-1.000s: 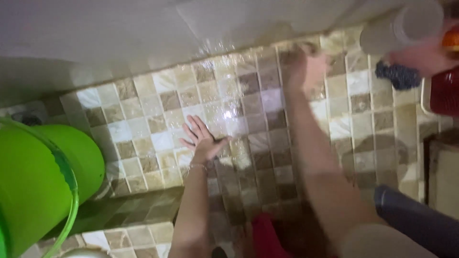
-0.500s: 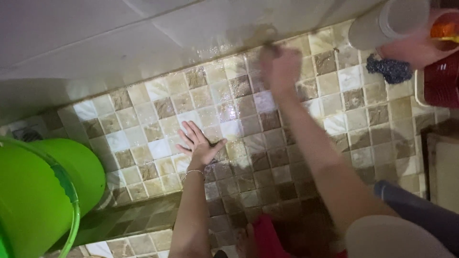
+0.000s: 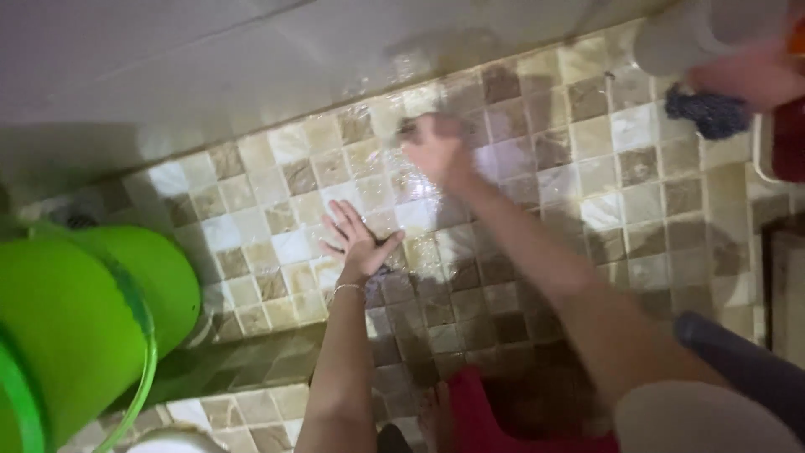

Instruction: The person cleans the floor of a bathroom by filling a bucket with water, adding detergent, and scrubbing the tiles with a sponge while sitting on a small stool.

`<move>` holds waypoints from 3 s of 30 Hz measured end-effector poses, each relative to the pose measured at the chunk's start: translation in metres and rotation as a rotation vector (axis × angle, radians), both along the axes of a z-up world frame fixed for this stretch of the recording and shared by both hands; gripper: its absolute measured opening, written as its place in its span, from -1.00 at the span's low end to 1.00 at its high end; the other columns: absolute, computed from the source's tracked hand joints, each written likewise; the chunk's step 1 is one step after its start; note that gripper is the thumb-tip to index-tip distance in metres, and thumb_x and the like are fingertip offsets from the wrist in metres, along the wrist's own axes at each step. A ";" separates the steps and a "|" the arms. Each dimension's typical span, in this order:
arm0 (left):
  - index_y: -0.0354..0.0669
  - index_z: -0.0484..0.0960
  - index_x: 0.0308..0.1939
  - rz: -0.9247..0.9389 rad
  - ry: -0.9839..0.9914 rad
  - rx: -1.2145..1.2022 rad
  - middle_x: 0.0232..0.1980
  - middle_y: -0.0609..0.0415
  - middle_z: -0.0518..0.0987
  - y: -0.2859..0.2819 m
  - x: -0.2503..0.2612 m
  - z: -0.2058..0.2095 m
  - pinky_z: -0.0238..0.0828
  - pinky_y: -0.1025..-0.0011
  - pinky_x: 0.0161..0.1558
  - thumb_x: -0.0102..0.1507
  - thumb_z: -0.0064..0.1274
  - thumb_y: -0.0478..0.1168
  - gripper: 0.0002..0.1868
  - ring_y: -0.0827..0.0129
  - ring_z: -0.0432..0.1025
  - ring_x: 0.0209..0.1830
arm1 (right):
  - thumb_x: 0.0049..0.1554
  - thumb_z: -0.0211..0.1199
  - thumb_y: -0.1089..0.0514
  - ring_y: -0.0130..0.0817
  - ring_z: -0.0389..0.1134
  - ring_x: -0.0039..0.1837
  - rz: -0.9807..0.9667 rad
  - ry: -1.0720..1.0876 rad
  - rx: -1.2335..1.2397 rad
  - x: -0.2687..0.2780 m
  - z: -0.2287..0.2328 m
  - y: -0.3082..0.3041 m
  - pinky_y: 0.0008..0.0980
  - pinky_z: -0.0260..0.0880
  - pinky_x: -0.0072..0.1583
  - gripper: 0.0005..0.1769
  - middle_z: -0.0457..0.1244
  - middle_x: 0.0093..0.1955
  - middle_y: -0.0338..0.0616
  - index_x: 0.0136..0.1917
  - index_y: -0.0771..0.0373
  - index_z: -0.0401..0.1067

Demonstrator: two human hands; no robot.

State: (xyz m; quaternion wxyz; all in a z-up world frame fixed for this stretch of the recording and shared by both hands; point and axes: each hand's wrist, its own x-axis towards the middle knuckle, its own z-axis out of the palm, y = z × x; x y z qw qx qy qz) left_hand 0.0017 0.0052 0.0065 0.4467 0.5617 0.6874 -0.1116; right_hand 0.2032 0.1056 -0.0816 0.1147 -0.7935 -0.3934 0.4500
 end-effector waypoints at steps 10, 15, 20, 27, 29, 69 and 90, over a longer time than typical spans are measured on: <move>0.11 -0.77 0.55 -0.037 0.062 -0.012 0.60 0.01 -0.81 0.002 0.006 -0.002 -0.90 -0.42 0.38 0.09 0.04 0.54 0.46 -0.21 -0.81 0.57 | 0.21 0.32 0.00 0.05 0.27 0.45 -0.863 0.168 0.654 0.144 -0.006 -0.027 0.07 0.19 0.47 -0.45 0.26 0.37 0.15 0.40 0.17 0.31; 0.06 -0.72 0.57 -0.040 0.078 0.027 0.61 0.00 -0.80 -0.002 0.001 -0.012 -0.93 -0.42 0.36 0.14 0.01 0.52 0.41 -0.17 -0.85 0.56 | 0.05 0.19 -0.43 -0.19 0.43 0.13 -0.254 -0.095 0.042 -0.007 0.046 -0.022 -0.21 0.42 0.21 -0.40 0.34 0.01 -0.16 0.05 0.07 0.50; 0.05 -0.70 0.58 -0.047 0.103 -0.016 0.61 0.02 -0.79 0.002 0.002 -0.007 -0.92 -0.41 0.37 0.12 0.00 0.55 0.42 -0.15 -0.86 0.57 | 0.11 0.34 -0.15 -0.06 0.32 0.07 0.318 -0.297 0.589 -0.006 0.031 -0.060 -0.17 0.31 0.15 -0.68 0.27 0.01 -0.08 0.11 -0.09 0.50; -0.06 -0.87 0.47 -0.085 0.126 -0.008 0.53 0.09 -0.95 -0.002 0.000 -0.016 -1.07 -0.31 0.34 -0.04 -0.28 0.70 0.51 -0.03 -1.00 0.53 | 0.31 0.18 0.08 0.02 0.08 0.05 0.159 -0.767 0.730 0.151 0.024 -0.028 -0.11 0.23 -0.13 -0.81 0.14 0.05 0.13 0.15 0.04 0.55; -0.07 -0.87 0.47 -0.080 0.131 -0.018 0.53 0.07 -0.96 0.001 0.003 -0.014 -1.06 -0.32 0.35 -0.02 -0.25 0.69 0.50 -0.04 -1.00 0.53 | 0.26 0.23 0.10 0.03 0.13 0.04 -0.004 -0.798 0.760 0.117 0.031 -0.019 -0.06 0.24 -0.05 -0.83 0.13 0.04 0.11 0.12 0.11 0.50; -0.02 0.07 0.57 -0.277 0.426 0.292 0.57 0.08 0.20 -0.095 -0.158 0.117 -0.44 -0.18 0.53 0.42 -0.78 0.30 -0.22 0.08 0.06 0.57 | 0.19 0.30 0.08 0.08 0.20 0.02 0.232 -0.598 0.772 -0.014 0.016 -0.017 0.03 0.22 -0.07 -0.81 0.16 -0.01 0.12 0.10 0.01 0.50; 0.07 0.58 0.25 0.017 0.421 0.771 0.22 0.15 0.59 -0.142 -0.174 0.066 -0.21 -0.07 0.50 0.30 -0.08 0.24 -0.43 0.26 0.38 0.31 | 0.22 0.09 -0.07 -0.05 0.41 -0.21 0.376 -0.083 0.628 -0.222 0.027 -0.047 -0.06 0.37 -0.09 -0.65 0.31 -0.33 0.04 -0.22 0.19 0.49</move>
